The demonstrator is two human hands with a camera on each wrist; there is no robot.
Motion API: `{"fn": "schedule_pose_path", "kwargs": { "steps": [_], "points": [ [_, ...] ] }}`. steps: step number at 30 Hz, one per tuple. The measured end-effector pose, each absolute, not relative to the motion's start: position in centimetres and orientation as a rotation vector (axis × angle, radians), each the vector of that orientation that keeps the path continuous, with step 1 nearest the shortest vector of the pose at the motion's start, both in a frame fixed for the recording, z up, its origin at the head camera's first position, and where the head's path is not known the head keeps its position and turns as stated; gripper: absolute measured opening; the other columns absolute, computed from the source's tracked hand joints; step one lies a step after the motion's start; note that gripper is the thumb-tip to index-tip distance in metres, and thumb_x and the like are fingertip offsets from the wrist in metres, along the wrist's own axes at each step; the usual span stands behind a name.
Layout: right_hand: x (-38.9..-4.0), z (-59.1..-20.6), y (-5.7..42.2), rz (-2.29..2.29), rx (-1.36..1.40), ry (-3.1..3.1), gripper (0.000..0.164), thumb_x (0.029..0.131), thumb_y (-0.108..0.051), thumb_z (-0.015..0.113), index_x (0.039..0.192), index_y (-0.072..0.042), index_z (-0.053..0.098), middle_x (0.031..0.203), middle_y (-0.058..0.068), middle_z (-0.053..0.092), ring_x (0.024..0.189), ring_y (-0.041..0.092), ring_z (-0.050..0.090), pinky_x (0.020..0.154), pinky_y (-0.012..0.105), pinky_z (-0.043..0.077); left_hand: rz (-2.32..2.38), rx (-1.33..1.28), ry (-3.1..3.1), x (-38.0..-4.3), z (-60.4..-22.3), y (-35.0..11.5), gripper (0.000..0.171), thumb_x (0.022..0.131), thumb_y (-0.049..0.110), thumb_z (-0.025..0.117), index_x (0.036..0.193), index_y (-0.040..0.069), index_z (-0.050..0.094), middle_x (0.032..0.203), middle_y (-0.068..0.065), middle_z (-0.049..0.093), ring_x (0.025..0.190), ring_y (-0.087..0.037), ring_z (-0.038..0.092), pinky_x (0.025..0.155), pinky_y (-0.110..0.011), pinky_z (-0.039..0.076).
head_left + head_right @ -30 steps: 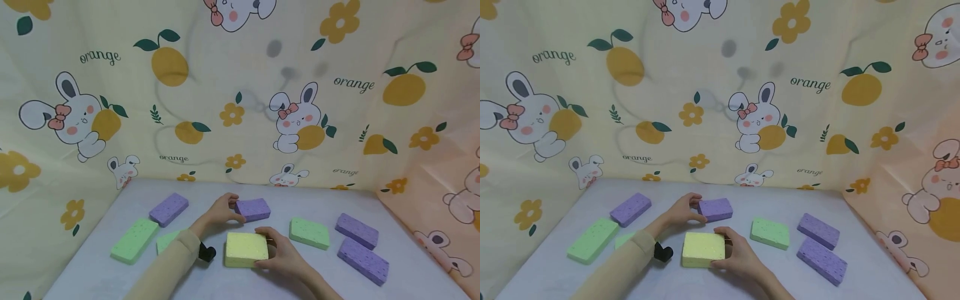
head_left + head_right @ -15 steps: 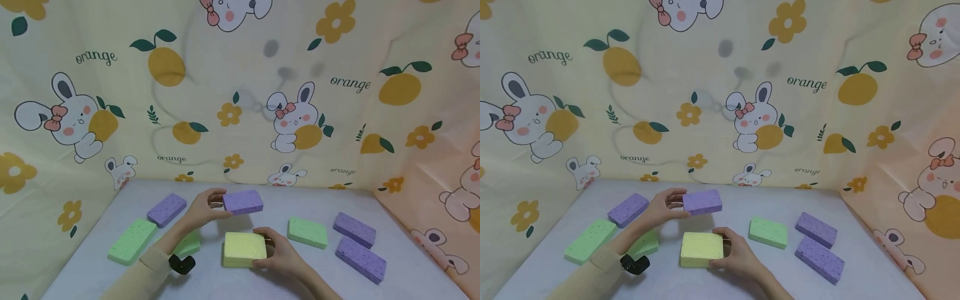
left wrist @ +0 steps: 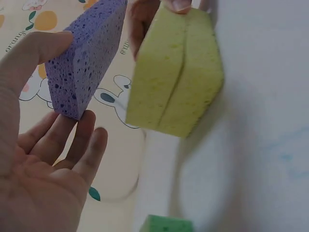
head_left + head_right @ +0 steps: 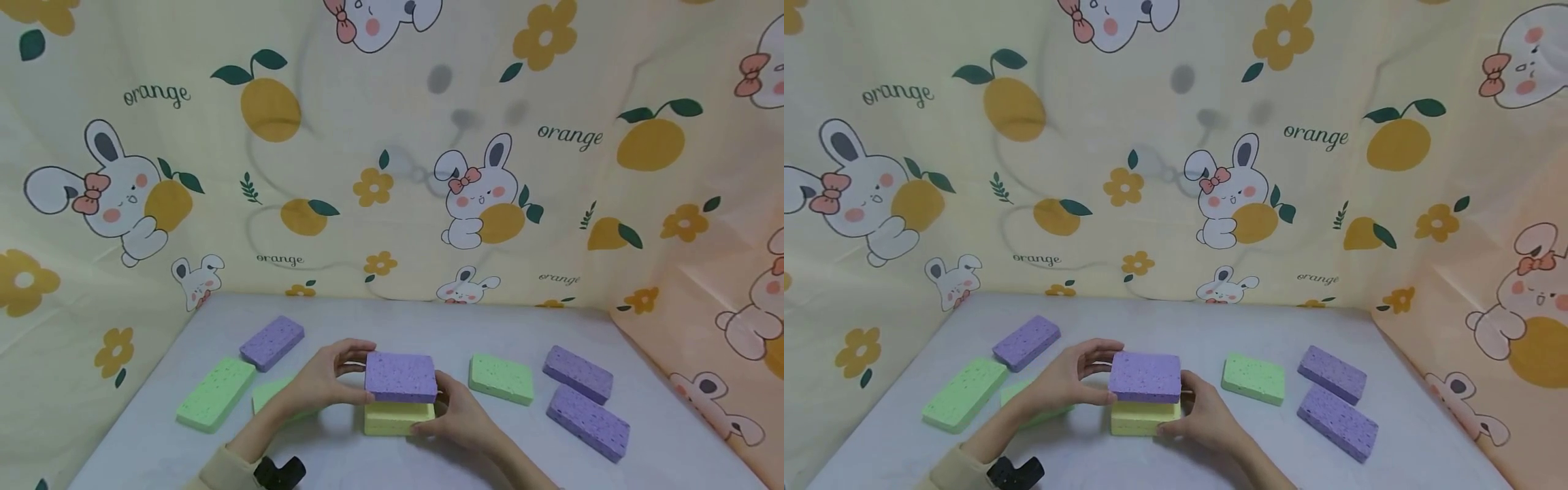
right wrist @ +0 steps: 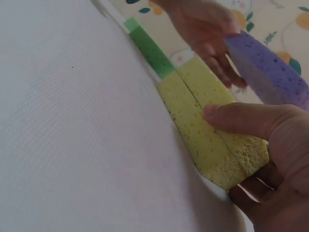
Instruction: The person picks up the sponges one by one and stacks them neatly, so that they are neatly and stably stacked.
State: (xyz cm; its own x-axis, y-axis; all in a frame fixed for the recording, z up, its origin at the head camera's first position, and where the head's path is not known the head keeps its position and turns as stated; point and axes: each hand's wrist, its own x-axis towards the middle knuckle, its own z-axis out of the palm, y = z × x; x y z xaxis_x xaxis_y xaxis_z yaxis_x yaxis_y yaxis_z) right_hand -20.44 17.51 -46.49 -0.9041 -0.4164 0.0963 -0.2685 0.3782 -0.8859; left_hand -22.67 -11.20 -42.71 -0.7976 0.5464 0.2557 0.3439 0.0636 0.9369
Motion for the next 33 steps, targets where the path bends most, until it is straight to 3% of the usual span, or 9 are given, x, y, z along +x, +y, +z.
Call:
{"fn": "schedule_pose_path", "kwargs": {
  "steps": [10, 23, 33],
  "points": [
    [-20.8, -46.6, 17.7, -1.578, -0.617, 2.457, 0.086, 0.064, -0.020, 0.093, 0.136, -0.006, 0.049, 0.124, 0.005, 0.060, 0.115, 0.023, 0.057, 0.102, 0.035, 0.044, 1.811, 0.830, 2.202, -21.8, -44.3, -10.7, 0.073, 0.073, 0.013, 0.088, 0.135, 0.004, 0.052, 0.131, -0.007, 0.059, 0.120, -0.024, 0.055, 0.108, -0.043, 0.040],
    [-20.7, -46.5, 17.5, -1.558, -0.604, 2.455, 0.086, 0.064, -0.023, 0.094, 0.135, -0.005, 0.049, 0.125, 0.005, 0.060, 0.116, 0.025, 0.056, 0.105, 0.051, 0.040, 1.810, 0.790, 2.158, -21.4, -45.2, -10.8, 0.076, 0.074, 0.010, 0.087, 0.138, 0.000, 0.047, 0.132, -0.010, 0.056, 0.121, -0.025, 0.054, 0.104, -0.034, 0.044],
    [-20.7, -46.5, 17.9, -1.576, -0.625, 2.408, 0.080, 0.065, -0.021, 0.093, 0.131, -0.006, 0.051, 0.123, 0.004, 0.060, 0.117, 0.024, 0.056, 0.107, 0.052, 0.038, 1.755, 0.758, 2.129, -21.6, -45.6, -10.8, 0.081, 0.075, 0.017, 0.088, 0.141, -0.002, 0.044, 0.132, -0.004, 0.057, 0.120, -0.022, 0.054, 0.102, -0.032, 0.045]
  ]
}}
